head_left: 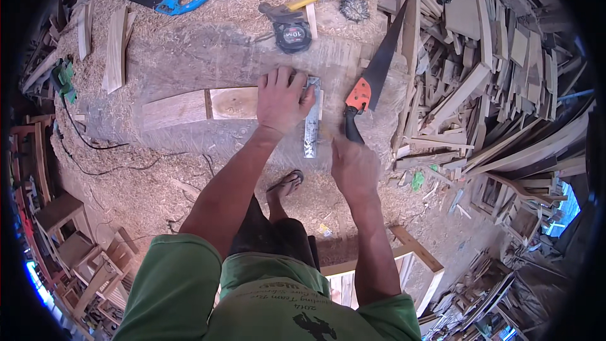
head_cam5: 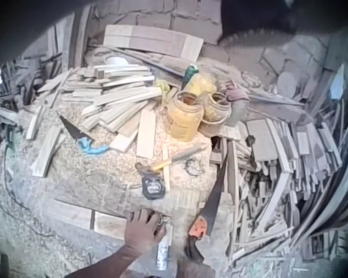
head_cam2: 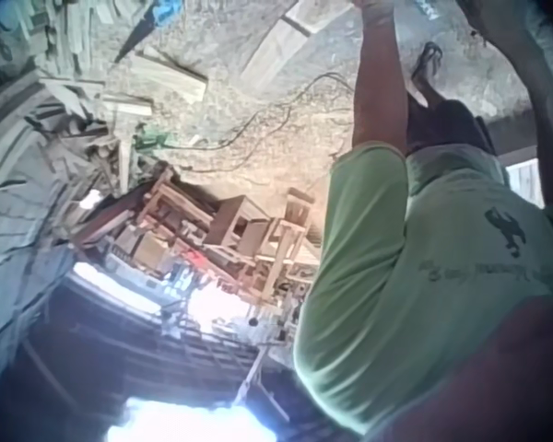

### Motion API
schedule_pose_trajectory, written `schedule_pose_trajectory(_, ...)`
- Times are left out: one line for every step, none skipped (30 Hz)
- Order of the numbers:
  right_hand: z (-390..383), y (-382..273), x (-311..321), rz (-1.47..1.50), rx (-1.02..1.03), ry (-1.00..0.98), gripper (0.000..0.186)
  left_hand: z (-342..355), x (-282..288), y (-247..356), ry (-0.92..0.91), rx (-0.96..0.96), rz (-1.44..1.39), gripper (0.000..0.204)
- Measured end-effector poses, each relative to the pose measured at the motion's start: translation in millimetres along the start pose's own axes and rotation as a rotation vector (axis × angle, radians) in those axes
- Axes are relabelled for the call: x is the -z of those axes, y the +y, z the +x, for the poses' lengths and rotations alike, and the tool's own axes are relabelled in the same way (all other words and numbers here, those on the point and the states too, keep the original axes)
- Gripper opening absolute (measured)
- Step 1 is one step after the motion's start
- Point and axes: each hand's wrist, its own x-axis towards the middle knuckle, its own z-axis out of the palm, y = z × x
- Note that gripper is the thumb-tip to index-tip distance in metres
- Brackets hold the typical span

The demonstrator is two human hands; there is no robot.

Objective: The person uses a hand saw to cut a small rectangular piece of wood on a workbench. They repeatedly measure the wood with a metal ruler and mark it with a pencil before sawing along the marked line. The person handles the wood and tools directly, performing the cutting task in a cluttered workshop environment.

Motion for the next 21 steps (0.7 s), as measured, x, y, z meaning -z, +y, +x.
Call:
schedule_pose_trajectory(-8, 2, 7, 0.052, -0.003, 0.006, 0.017, 0, 0, 0, 0.001, 0.003, 0.001, 0.035)
schedule_pose_trajectory(-16, 3, 14, 0.105, -0.006, 0.012, 0.016, 0, -1, -1, 0.001, 0.006, 0.004, 0.036)
schedule_pose_trajectory(-22, 2, 23, 0.159, -0.009, 0.017, 0.015, 0, -1, -1, 0.001, 0.009, 0.007, 0.036)
schedule_pose_trajectory(-28, -2, 39, 0.400, -0.137, 0.058, 0.017, 1, -1, 2, 0.004, 0.006, -0.009, 0.035)
schedule_pose_trajectory(-31, -11, 60, 0.649, -0.262, 0.095, 0.019, 0, -1, 2, 0.005, 0.004, -0.016, 0.034)
schedule_pose_trajectory(-36, -21, 83, 0.900, -0.387, 0.130, 0.020, -1, 1, 1, 0.004, 0.003, -0.021, 0.033)
schedule_pose_trajectory(-42, -32, 106, 1.049, -0.370, 0.232, 0.023, -2, 1, -4, 0.055, 0.075, -0.092, 0.032)
schedule_pose_trajectory(-50, -40, 129, 1.196, -0.351, 0.338, 0.026, -3, 0, -9, 0.108, 0.146, -0.164, 0.031)
schedule_pose_trajectory(-61, -39, 149, 1.290, -0.217, 0.451, 0.030, 0, -3, -9, 0.158, 0.213, -0.252, 0.031)
schedule_pose_trajectory(-76, -34, 170, 1.371, -0.081, 0.569, 0.034, 3, -5, -5, 0.203, 0.284, -0.315, 0.030)
schedule_pose_trajectory(-94, -27, 192, 1.246, 0.048, 0.620, 0.032, 6, -2, -6, 0.253, 0.361, -0.361, 0.030)
schedule_pose_trajectory(-119, -20, 221, 1.094, 0.161, 0.678, 0.033, 10, -4, 2, 0.292, 0.437, -0.431, 0.030)
schedule_pose_trajectory(-138, -14, 245, 0.953, 0.281, 0.718, 0.035, 15, -1, 2, 0.350, 0.492, -0.464, 0.029)
schedule_pose_trajectory(-141, -9, 256, 0.957, 0.374, 0.710, 0.039, 17, -1, -1, 0.404, 0.549, -0.484, 0.029)
schedule_pose_trajectory(-145, -5, 267, 0.962, 0.467, 0.702, 0.044, 19, 0, -2, 0.459, 0.606, -0.506, 0.029)
schedule_pose_trajectory(-142, -3, 275, 1.098, 0.544, 0.648, 0.050, 19, 0, -3, 0.456, 0.630, -0.499, 0.030)
schedule_pose_trajectory(-141, -3, 281, 1.228, 0.613, 0.601, 0.058, 19, -3, -3, 0.446, 0.646, -0.500, 0.030)
schedule_pose_trajectory(-140, -3, 287, 1.357, 0.681, 0.551, 0.066, 19, -6, -1, 0.435, 0.661, -0.501, 0.032)
schedule_pose_trajectory(-134, -14, 290, 1.516, 0.630, 0.515, 0.065, 17, -6, -7, 0.453, 0.609, -0.447, 0.034)
schedule_pose_trajectory(-129, -26, 294, 1.675, 0.572, 0.488, 0.064, 15, -8, -12, 0.464, 0.556, -0.395, 0.037)
schedule_pose_trajectory(-121, -34, 296, 1.738, 0.564, 0.461, 0.062, 12, -9, -16, 0.474, 0.502, -0.341, 0.040)
